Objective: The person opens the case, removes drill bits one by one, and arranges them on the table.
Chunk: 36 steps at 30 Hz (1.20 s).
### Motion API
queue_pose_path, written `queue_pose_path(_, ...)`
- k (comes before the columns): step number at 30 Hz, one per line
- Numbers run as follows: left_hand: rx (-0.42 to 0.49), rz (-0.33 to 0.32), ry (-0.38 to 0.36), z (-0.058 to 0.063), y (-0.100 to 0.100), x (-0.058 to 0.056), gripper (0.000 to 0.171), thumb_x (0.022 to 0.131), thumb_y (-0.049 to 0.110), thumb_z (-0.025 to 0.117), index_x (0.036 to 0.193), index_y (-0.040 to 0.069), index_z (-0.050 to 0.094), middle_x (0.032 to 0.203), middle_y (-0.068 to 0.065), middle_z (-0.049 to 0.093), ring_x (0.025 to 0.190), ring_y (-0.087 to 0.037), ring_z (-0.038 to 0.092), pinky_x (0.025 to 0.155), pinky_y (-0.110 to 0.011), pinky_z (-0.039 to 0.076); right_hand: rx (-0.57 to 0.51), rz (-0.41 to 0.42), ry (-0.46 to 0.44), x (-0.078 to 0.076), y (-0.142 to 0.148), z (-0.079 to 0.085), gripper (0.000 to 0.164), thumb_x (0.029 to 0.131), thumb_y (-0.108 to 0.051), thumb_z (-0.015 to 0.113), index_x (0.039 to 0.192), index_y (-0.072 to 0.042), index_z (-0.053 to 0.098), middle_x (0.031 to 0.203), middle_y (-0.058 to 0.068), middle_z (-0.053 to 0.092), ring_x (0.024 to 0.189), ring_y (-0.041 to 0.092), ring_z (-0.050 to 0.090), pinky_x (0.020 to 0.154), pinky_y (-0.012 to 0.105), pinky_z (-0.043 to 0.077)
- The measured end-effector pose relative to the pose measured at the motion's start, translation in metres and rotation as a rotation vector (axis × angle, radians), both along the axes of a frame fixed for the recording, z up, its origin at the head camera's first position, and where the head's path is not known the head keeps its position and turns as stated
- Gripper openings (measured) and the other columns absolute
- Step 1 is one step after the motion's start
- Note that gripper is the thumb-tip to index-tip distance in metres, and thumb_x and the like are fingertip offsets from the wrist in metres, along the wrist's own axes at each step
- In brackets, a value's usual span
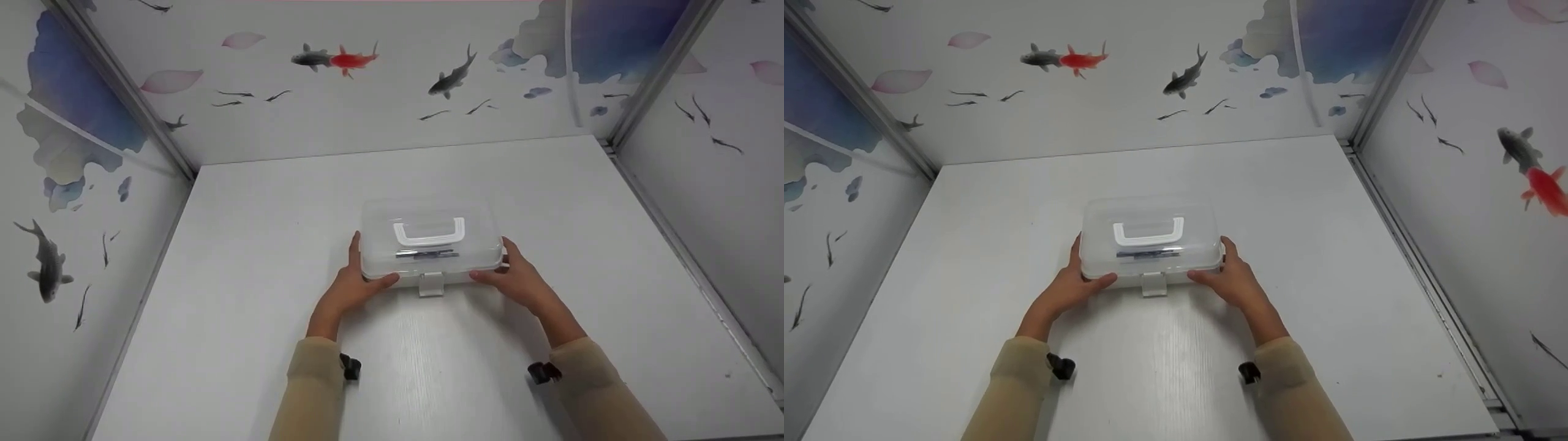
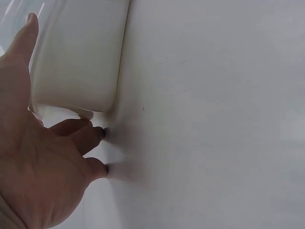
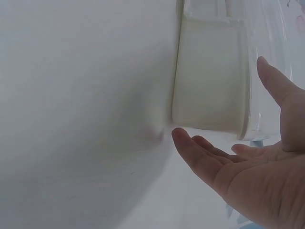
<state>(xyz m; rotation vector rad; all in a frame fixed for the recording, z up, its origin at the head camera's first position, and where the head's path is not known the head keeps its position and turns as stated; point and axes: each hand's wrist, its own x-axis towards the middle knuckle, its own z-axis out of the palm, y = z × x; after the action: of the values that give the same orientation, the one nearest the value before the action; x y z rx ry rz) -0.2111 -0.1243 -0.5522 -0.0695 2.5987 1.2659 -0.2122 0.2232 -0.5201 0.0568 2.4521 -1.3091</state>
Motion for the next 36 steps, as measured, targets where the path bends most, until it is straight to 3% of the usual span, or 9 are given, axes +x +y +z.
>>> queue_pose_path(5, 0.021, -0.014, 0.007, 0.0006, -0.0005, 0.0006, 0.137, 0.081, 0.064, 0.086, 0.172, 0.026, -0.010, 0.163, -0.027, 0.046, 0.147, -0.039, 0.053, 0.123, -0.058, 0.041, 0.008, 0.007, 0.016, -0.0004, -0.0020, -0.0014, 0.115, 0.094, -0.053, 0.080, 0.173, -0.013, 0.006, 0.171, 0.025, 0.033, 0.154, 0.047, 0.042, 0.122, 0.064, 0.040)
queue_pose_path(15, 0.027, -0.024, 0.028, -0.0025, -0.0018, 0.0002, 0.138, 0.081, 0.070, 0.083, 0.172, 0.024, -0.009, 0.163, -0.028, 0.046, 0.147, -0.038, 0.053, 0.123, -0.057, 0.041, 0.029, 0.000, 0.046, -0.0020, -0.0022, -0.0029, 0.109, 0.095, -0.053, 0.078, 0.172, -0.012, 0.013, 0.168, 0.024, 0.039, 0.151, 0.046, 0.047, 0.119, 0.062, 0.044)
queue_pose_path(26, 0.008, -0.023, 0.022, -0.0025, -0.0022, -0.0013, 0.136, 0.081, 0.074, 0.080, 0.172, 0.027, -0.010, 0.159, -0.031, 0.050, 0.146, -0.039, 0.054, 0.122, -0.055, 0.043, 0.079, 0.014, 0.031, -0.0029, -0.0019, -0.0011, 0.118, 0.093, -0.064, 0.075, 0.172, -0.010, 0.007, 0.171, 0.027, 0.032, 0.156, 0.048, 0.040, 0.122, 0.063, 0.041)
queue_pose_path(36, -0.019, -0.024, 0.009, -0.0022, -0.0010, -0.0002, 0.136, 0.083, 0.072, 0.080, 0.172, 0.023, -0.010, 0.161, -0.030, 0.048, 0.150, -0.039, 0.051, 0.124, -0.056, 0.041, 0.079, 0.004, 0.031, -0.0017, -0.0015, 0.0019, 0.115, 0.093, -0.061, 0.076, 0.172, -0.010, 0.010, 0.173, 0.025, 0.031, 0.155, 0.048, 0.040, 0.120, 0.063, 0.043)
